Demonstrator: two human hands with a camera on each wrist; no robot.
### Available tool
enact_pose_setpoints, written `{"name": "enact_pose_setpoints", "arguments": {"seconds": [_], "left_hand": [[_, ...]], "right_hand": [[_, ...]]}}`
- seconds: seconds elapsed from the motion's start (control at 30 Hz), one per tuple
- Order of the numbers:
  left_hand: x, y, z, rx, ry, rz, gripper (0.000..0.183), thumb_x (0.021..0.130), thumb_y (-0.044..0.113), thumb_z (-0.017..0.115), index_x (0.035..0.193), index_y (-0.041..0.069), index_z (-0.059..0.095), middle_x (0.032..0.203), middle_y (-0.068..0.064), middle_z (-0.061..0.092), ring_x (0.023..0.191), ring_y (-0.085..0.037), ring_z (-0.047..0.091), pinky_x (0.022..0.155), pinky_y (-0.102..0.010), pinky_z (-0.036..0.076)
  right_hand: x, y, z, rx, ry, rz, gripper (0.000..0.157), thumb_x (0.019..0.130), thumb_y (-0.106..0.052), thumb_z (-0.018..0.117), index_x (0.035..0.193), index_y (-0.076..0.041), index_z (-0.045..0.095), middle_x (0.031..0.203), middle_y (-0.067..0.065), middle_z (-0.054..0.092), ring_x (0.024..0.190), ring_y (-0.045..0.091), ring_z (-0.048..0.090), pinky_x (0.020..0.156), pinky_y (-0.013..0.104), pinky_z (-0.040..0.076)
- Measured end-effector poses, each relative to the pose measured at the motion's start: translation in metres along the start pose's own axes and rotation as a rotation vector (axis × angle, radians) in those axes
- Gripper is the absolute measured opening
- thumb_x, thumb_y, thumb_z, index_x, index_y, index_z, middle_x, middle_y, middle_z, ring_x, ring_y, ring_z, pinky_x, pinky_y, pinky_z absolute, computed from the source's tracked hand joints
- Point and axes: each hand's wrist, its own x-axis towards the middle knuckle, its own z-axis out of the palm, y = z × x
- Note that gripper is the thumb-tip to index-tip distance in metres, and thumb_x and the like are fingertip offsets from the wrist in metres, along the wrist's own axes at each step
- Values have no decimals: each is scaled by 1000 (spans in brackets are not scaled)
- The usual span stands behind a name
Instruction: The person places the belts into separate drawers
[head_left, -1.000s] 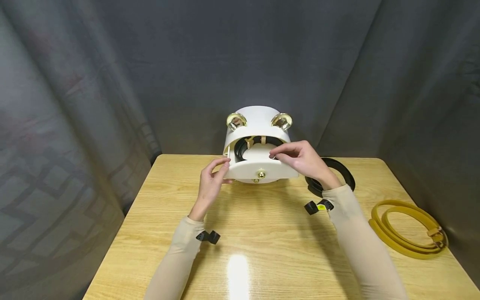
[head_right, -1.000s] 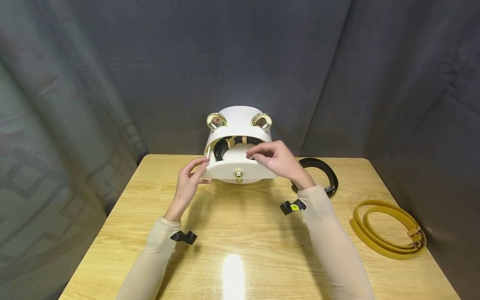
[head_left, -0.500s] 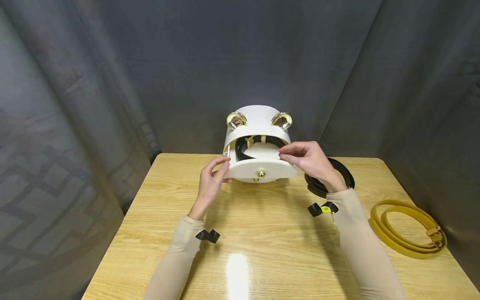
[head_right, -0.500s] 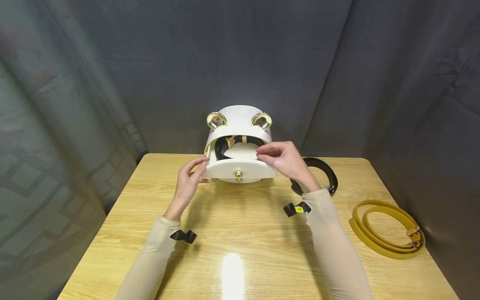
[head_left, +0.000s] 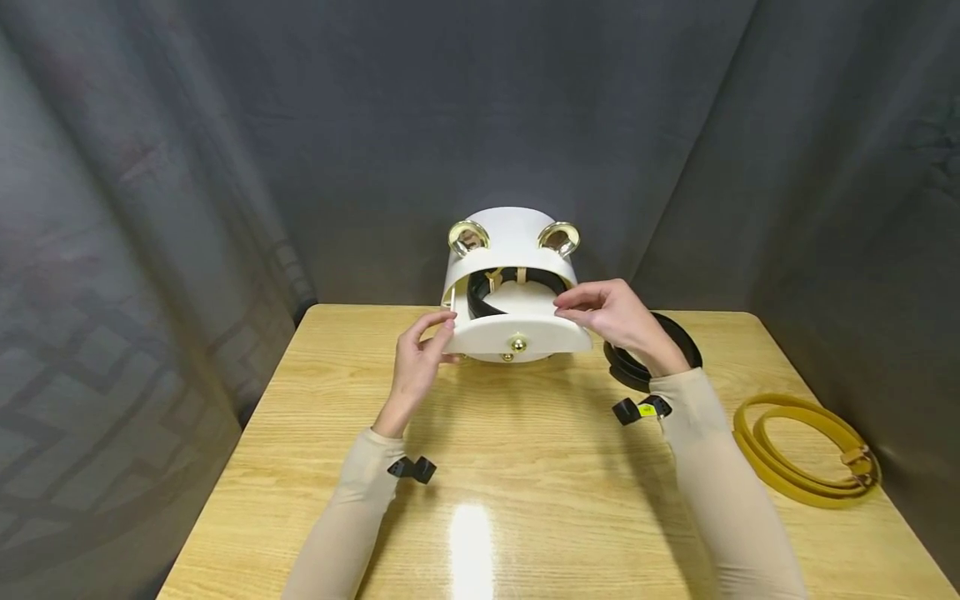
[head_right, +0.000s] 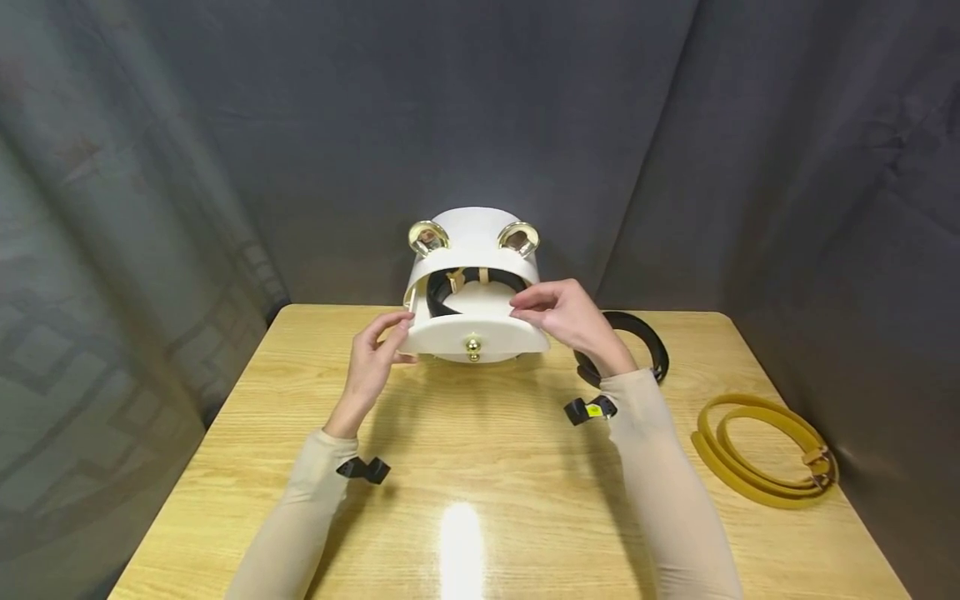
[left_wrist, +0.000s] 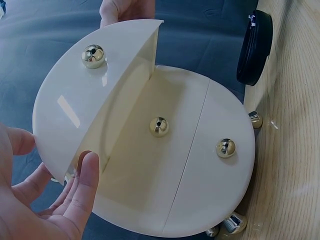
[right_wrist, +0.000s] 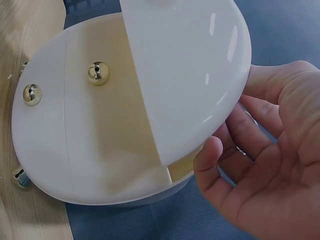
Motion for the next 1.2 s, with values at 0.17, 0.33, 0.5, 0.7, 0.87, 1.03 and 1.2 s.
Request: {"name": "enact_pose_setpoints", "arguments": {"seconds": [0.17, 0.33, 0.5, 0.7, 0.87, 1.03, 1.2], "left_hand": [[-1, 3, 0, -13, 1, -19, 31, 106, 8, 61, 132, -9, 65, 146, -23, 58, 77, -8, 73, 65, -25, 64], [-1, 4, 1, -10, -1, -18, 31, 106, 8, 61, 132, -9, 65, 145, -22, 59, 76, -7, 73, 64, -24, 64], [-2, 4, 1, -5, -1, -19, 31, 107, 8, 61, 131, -9, 66, 144, -22, 59, 78, -8, 74, 66, -27, 65], [0, 5, 2, -1, -3, -23, 31, 106, 8, 61, 132, -9, 65, 144, -22, 59, 79, -9, 74, 68, -31, 66], [2, 2, 0, 26, 1, -20, 31, 107, 9, 61, 132, -7, 66, 144, -22, 61, 84, -16, 76, 68, -32, 66], [2, 1, -2, 64, 4, -16, 30, 107, 10, 61, 132, -5, 67, 143, -21, 63, 87, -18, 75, 66, -33, 66], [1, 1, -3, 91, 6, -10, 31, 107, 11, 62, 132, -4, 67, 145, -22, 63, 81, -8, 70, 65, -29, 64]], "right_hand": [[3, -4, -2, -48, -21, 10, 22, 96, -14, 80, 114, -3, 81, 109, 12, 82, 90, 3, 72, 77, 17, 56], [8, -9, -4, -120, -60, 23, 20, 96, -13, 78, 114, -3, 81, 102, 9, 83, 88, 7, 72, 77, 18, 54], [10, -9, -4, -145, -72, 34, 21, 96, -10, 77, 115, -3, 81, 100, 10, 83, 88, 9, 71, 77, 19, 53], [10, -3, -2, -117, -42, 10, 22, 96, -13, 78, 115, -2, 81, 100, 12, 82, 84, 6, 71, 72, 19, 53], [9, 2, 0, -71, -19, -7, 24, 97, -15, 79, 117, -3, 81, 100, 9, 82, 82, 5, 71, 69, 19, 53], [9, 8, 3, -32, 1, -18, 25, 97, -15, 79, 118, -3, 80, 102, 9, 83, 82, 5, 73, 68, 20, 55], [9, 12, 5, -9, 35, -43, 26, 96, -18, 81, 116, -2, 80, 103, 7, 83, 82, 4, 73, 69, 20, 56]]}}
